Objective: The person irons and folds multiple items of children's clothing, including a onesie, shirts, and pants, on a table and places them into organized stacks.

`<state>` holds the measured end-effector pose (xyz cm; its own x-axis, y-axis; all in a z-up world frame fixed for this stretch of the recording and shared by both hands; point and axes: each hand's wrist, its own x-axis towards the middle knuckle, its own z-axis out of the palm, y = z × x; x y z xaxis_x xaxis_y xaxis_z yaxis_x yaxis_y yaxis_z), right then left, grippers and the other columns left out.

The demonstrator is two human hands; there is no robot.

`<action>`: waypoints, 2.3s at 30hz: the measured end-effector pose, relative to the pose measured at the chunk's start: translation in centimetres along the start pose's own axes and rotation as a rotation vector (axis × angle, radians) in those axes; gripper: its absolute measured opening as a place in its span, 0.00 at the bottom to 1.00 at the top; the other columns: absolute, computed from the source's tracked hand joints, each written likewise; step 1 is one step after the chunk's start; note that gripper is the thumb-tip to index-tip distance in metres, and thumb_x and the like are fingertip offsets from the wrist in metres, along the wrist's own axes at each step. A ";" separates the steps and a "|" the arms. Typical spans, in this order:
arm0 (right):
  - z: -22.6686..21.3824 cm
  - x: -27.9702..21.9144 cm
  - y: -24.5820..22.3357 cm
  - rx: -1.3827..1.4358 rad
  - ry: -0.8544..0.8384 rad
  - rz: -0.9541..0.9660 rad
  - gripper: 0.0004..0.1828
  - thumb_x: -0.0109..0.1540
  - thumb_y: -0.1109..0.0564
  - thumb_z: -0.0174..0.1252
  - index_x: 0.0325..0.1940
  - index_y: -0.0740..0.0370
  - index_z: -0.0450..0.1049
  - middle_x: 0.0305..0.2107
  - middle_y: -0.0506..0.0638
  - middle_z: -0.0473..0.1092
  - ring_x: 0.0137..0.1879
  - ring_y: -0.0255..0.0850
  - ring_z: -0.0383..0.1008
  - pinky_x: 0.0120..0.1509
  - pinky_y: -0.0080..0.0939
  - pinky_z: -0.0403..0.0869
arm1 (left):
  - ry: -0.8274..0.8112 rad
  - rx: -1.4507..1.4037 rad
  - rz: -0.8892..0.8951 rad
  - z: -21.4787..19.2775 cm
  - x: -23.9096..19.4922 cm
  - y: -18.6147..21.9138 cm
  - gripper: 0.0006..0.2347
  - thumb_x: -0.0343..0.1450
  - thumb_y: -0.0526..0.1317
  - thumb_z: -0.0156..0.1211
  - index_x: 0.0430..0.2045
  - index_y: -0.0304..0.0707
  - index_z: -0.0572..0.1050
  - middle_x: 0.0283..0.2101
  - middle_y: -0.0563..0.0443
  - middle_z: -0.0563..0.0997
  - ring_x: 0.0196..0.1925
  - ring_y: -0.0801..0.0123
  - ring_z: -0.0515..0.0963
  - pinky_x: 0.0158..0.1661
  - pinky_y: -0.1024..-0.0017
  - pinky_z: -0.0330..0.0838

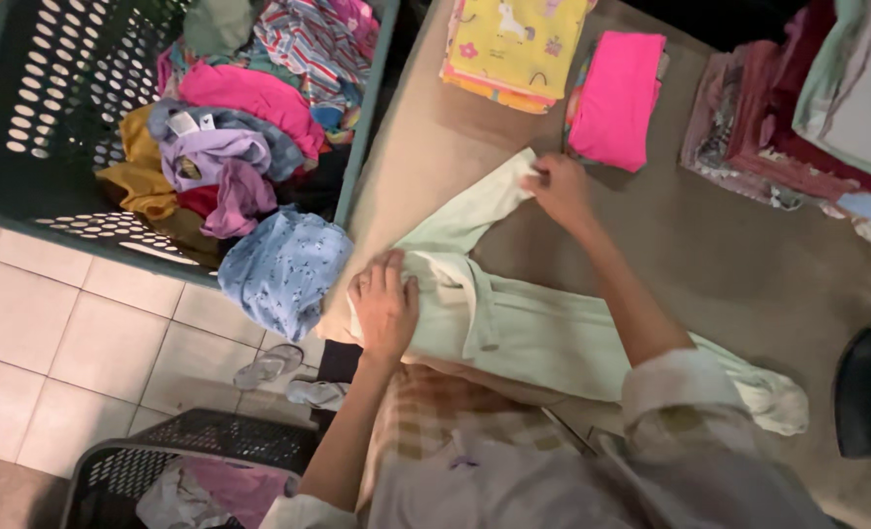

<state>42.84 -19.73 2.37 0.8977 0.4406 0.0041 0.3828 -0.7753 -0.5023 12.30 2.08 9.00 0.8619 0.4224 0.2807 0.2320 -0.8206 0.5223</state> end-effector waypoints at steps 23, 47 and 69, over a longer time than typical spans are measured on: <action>-2.0 -11.8 -11.2 0.511 -0.086 -0.559 0.08 0.56 0.69 0.57 0.32 0.62 0.66 0.37 0.55 0.72 0.44 0.53 0.72 0.49 0.49 0.71 | 0.041 -0.042 -0.172 1.8 1.4 -1.8 0.08 0.73 0.41 0.61 0.39 0.36 0.74 0.40 0.42 0.79 0.43 0.46 0.76 0.46 0.53 0.63; 1.6 1.3 -8.9 -0.277 0.427 -0.163 0.18 0.56 0.55 0.67 0.48 0.61 0.75 0.42 0.56 0.70 0.53 0.55 0.69 0.51 0.62 0.63 | -0.311 0.011 0.345 3.2 1.7 0.9 0.28 0.74 0.47 0.56 0.68 0.33 0.63 0.73 0.39 0.63 0.75 0.49 0.59 0.70 0.49 0.49; -0.5 -19.7 -20.9 0.238 -0.038 -0.279 0.13 0.66 0.51 0.61 0.52 0.58 0.73 0.50 0.53 0.73 0.56 0.54 0.74 0.61 0.54 0.71 | -0.492 -0.614 -0.347 8.1 8.9 -7.1 0.10 0.69 0.41 0.66 0.37 0.33 0.81 0.33 0.44 0.85 0.37 0.60 0.83 0.40 0.66 0.76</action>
<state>17.22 -12.43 13.20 0.7556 0.6399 0.1397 0.5462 -0.4979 -0.6736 21.95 8.56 1.23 0.9179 0.2793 -0.2819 0.3553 -0.2621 0.8973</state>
